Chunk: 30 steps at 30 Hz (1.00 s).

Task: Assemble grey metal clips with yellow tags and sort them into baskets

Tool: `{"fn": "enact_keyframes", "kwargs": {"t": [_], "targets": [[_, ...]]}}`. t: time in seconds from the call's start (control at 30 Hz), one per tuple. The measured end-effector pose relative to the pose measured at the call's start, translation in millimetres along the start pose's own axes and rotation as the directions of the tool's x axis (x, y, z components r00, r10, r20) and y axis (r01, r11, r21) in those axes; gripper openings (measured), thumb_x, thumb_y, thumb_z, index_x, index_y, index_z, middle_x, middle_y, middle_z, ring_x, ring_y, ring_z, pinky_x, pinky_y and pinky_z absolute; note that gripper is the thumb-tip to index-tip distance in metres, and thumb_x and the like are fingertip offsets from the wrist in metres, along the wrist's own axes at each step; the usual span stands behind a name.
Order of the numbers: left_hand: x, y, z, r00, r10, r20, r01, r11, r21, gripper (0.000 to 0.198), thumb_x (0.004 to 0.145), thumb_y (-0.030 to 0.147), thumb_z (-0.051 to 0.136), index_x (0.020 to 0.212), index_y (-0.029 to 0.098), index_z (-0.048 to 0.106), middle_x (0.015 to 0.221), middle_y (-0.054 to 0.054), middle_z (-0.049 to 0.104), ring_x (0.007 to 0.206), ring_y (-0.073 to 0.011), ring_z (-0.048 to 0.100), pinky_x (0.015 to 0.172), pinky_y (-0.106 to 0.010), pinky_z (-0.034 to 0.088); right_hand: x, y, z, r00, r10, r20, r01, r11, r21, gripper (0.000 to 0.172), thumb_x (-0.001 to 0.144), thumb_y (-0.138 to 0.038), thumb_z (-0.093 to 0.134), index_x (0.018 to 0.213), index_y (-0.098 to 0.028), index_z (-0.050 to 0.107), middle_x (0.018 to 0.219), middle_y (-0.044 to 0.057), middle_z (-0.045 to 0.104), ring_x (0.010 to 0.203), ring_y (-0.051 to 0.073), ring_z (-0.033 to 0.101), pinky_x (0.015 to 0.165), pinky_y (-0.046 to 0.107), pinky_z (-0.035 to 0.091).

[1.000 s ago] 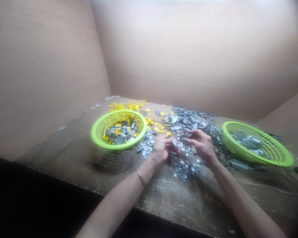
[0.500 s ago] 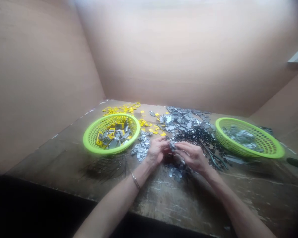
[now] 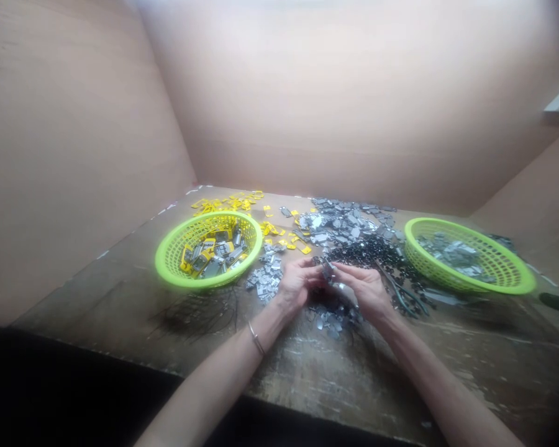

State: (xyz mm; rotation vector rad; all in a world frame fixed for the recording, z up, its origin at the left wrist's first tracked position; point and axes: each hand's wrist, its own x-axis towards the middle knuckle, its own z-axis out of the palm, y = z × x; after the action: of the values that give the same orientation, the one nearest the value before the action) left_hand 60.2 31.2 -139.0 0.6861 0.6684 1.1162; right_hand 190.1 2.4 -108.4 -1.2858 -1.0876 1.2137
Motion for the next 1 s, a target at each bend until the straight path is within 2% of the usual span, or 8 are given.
{"fn": "enact_keyframes", "kwargs": {"t": [0.17, 0.33, 0.47, 0.57, 0.67, 0.73, 0.83, 1.0], "targets": [[0.1, -0.9, -0.1, 1.0, 0.005, -0.012, -0.005, 1.0, -0.022, 0.02, 0.055, 0.017, 0.063, 0.071, 0.008, 0.055, 0.065, -0.005, 0.058, 0.056, -0.0129, 0.055, 0.052, -0.027, 0.044, 1.5, 7.1, 0.3, 0.997, -0.004, 0.077, 0.0, 0.999, 0.052, 0.027, 0.058, -0.029, 0.063, 0.082, -0.017, 0.064, 0.082, 0.006, 0.064, 0.076, 0.019, 0.059, 0.069, 0.031, 0.047], [0.2, -0.3, -0.1, 1.0, -0.001, -0.026, 0.0, 1.0, -0.03, 0.019, 0.055, 0.015, 0.063, 0.07, 0.008, 0.053, 0.065, -0.005, 0.057, 0.055, -0.0138, 0.055, 0.051, -0.03, 0.045, 2.1, 11.0, -0.7, 0.991, -0.062, 0.117, 0.06, 0.998, 0.016, 0.026, 0.06, -0.029, 0.06, 0.084, -0.017, 0.064, 0.088, 0.006, 0.063, 0.082, 0.019, 0.057, 0.073, 0.031, 0.045], [0.7, -0.4, -1.1, 1.0, 0.004, -0.025, -0.005, 1.0, -0.026, 0.018, 0.056, 0.015, 0.062, 0.071, 0.008, 0.053, 0.065, -0.005, 0.057, 0.054, -0.0135, 0.055, 0.05, -0.029, 0.045, 3.3, 14.2, -1.7, 0.989, -0.076, 0.126, 0.081, 0.996, -0.033, 0.027, 0.062, -0.029, 0.058, 0.086, -0.017, 0.063, 0.087, 0.006, 0.063, 0.079, 0.019, 0.057, 0.07, 0.031, 0.046], [1.2, -0.5, -1.4, 1.0, 0.001, -0.024, -0.001, 1.0, -0.02, 0.019, 0.056, 0.015, 0.062, 0.07, 0.008, 0.052, 0.064, -0.005, 0.056, 0.052, -0.0134, 0.055, 0.049, -0.028, 0.045, 3.9, 19.1, -2.5, 0.975, -0.196, 0.101, 0.209, 0.966, -0.149, 0.025, 0.065, -0.028, 0.056, 0.086, -0.017, 0.063, 0.087, 0.006, 0.063, 0.078, 0.019, 0.057, 0.07, 0.032, 0.045], [1.3, -1.1, -1.4, 1.0, 0.004, -0.018, -0.004, 1.0, -0.017, 0.019, 0.056, 0.016, 0.062, 0.069, 0.007, 0.053, 0.064, -0.005, 0.057, 0.052, -0.0132, 0.054, 0.049, -0.028, 0.045, 3.8, 23.8, -3.3, 0.907, -0.412, 0.089, 0.416, 0.844, -0.338, 0.019, 0.068, -0.025, 0.054, 0.082, -0.019, 0.064, 0.085, 0.005, 0.063, 0.078, 0.017, 0.057, 0.073, 0.031, 0.043], [1.1, -1.7, -1.3, 1.0, 0.003, -0.009, -0.003, 1.0, -0.014, 0.019, 0.056, 0.017, 0.062, 0.07, 0.008, 0.054, 0.065, -0.006, 0.057, 0.052, -0.0132, 0.054, 0.049, -0.028, 0.045, 3.6, 25.3, -3.7, 0.86, -0.497, 0.119, 0.497, 0.76, -0.42, 0.017, 0.069, -0.024, 0.053, 0.08, -0.021, 0.064, 0.083, 0.004, 0.063, 0.077, 0.017, 0.057, 0.072, 0.03, 0.043], [0.5, -2.2, -1.0, 1.0, -0.006, -0.005, 0.006, 1.0, -0.011, 0.02, 0.055, 0.017, 0.063, 0.071, 0.008, 0.054, 0.064, -0.005, 0.057, 0.053, -0.0133, 0.054, 0.049, -0.028, 0.045, 3.5, 25.1, -3.8, 0.842, -0.519, 0.147, 0.524, 0.726, -0.444, 0.016, 0.07, -0.024, 0.052, 0.08, -0.022, 0.064, 0.081, 0.003, 0.063, 0.074, 0.016, 0.057, 0.069, 0.028, 0.044], [0.3, -2.3, -0.8, 1.0, -0.001, -0.016, 0.001, 1.0, -0.02, 0.018, 0.055, 0.016, 0.062, 0.069, 0.007, 0.054, 0.064, -0.005, 0.057, 0.054, -0.0136, 0.054, 0.049, -0.029, 0.045, 3.8, 23.8, -4.5, 0.861, -0.479, 0.173, 0.504, 0.758, -0.414, 0.018, 0.07, -0.025, 0.051, 0.083, -0.021, 0.064, 0.082, 0.003, 0.063, 0.074, 0.015, 0.057, 0.068, 0.027, 0.044]]}}
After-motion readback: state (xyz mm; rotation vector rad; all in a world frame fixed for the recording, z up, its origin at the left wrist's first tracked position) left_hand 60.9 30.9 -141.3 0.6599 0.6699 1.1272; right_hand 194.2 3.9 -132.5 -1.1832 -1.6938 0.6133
